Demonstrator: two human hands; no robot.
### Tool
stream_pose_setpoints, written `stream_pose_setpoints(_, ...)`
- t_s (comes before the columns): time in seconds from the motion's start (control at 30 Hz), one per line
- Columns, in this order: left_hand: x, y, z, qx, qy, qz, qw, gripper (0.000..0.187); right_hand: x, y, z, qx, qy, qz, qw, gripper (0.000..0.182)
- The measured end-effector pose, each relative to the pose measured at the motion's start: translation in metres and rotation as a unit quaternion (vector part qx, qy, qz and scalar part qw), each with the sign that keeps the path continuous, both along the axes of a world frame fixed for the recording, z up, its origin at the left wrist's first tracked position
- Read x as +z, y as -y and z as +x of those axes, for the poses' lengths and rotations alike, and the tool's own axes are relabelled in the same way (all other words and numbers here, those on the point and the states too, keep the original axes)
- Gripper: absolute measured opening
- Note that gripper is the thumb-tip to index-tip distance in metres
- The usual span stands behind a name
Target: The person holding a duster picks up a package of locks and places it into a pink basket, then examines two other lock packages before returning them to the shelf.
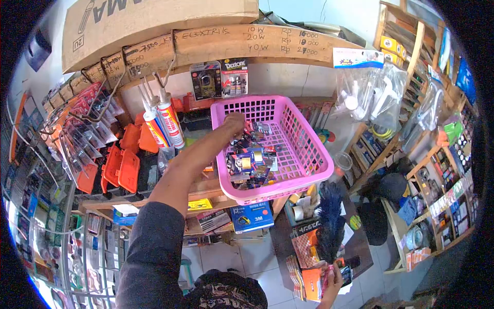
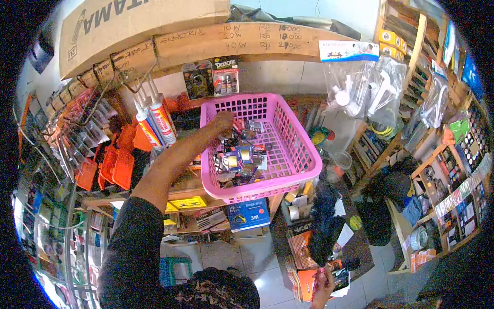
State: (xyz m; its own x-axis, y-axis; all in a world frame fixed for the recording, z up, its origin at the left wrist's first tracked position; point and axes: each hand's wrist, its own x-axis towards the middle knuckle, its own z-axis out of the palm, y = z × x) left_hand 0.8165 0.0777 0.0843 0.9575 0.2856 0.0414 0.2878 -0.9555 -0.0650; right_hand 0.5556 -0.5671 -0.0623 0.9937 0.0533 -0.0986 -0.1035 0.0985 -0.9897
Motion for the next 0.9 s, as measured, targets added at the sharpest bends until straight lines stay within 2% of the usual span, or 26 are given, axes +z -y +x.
stream_pose_setpoints(0.07,-0.025,-0.023,0.023,0.008,-0.005,-0.017,1.000,0.040,0.005,-0.003,-0.002,-0.008,0.004,-0.015,1.000,0.045)
stream_pose_setpoints(0.13,-0.030,-0.014,0.020,0.016,-0.014,-0.036,0.999,0.041,0.017,-0.011,-0.006,-0.017,0.004,-0.031,0.999,0.046)
stream_pose_setpoints(0.2,0.003,0.030,-0.020,0.088,0.136,0.183,0.970,0.040,0.032,-0.017,-0.011,-0.027,0.021,-0.094,0.995,0.044)
stream_pose_setpoints(0.23,0.015,0.031,-0.019,0.077,0.055,0.158,0.983,0.036,0.025,-0.021,-0.011,-0.062,0.062,-0.104,0.991,0.037)
stream_pose_setpoints(0.27,0.018,0.025,-0.013,0.076,0.054,0.159,0.983,0.036,0.021,-0.017,-0.012,-0.063,0.060,-0.104,0.991,0.037)
stream_pose_setpoints(0.33,0.013,0.011,-0.004,-0.004,-0.067,0.125,0.990,0.037,0.015,-0.005,-0.013,-0.015,-0.032,-0.044,0.998,0.039)
stream_pose_setpoints(0.47,0.000,0.003,-0.001,-0.028,-0.063,0.080,0.994,0.035,0.032,-0.018,-0.022,-0.042,0.001,-0.097,0.994,0.038)
stream_pose_setpoints(0.53,0.006,0.003,-0.002,-0.034,-0.010,0.038,0.999,0.031,0.040,-0.025,-0.023,-0.047,-0.011,-0.100,0.994,0.037)
stream_pose_setpoints(0.57,0.009,-0.001,-0.012,-0.096,0.025,0.081,0.992,0.028,0.033,-0.023,-0.022,-0.047,-0.007,-0.099,0.994,0.037)
stream_pose_setpoints(0.67,0.032,0.006,-0.013,-0.036,0.007,0.027,0.999,0.027,0.005,-0.007,-0.024,-0.046,0.034,-0.075,0.996,0.036)
stream_pose_setpoints(0.7,0.030,-0.004,-0.008,-0.093,0.026,0.062,0.993,0.027,0.005,-0.003,-0.025,-0.029,0.022,-0.076,0.996,0.040)
stream_pose_setpoints(0.73,0.027,-0.011,-0.002,-0.065,0.039,-0.005,0.997,0.025,0.005,-0.001,-0.023,-0.006,0.012,-0.078,0.997,0.044)
stream_pose_setpoints(0.77,0.034,-0.008,-0.001,-0.029,0.055,-0.073,0.995,0.024,0.010,-0.005,-0.025,-0.025,-0.002,-0.074,0.997,0.039)
stream_pose_setpoints(0.8,0.006,-0.030,0.030,-0.008,0.102,-0.082,0.991,0.022,0.016,-0.014,-0.027,-0.038,0.019,-0.023,0.999,0.038)
stream_pose_setpoints(0.83,0.038,-0.012,-0.004,-0.121,0.092,-0.053,0.987,0.020,0.009,-0.013,-0.026,-0.057,0.006,-0.015,0.998,0.038)
stream_pose_setpoints(0.9,0.064,0.013,-0.036,-0.100,0.219,-0.112,0.964,0.019,0.005,-0.018,-0.025,-0.083,0.011,-0.014,0.996,0.038)
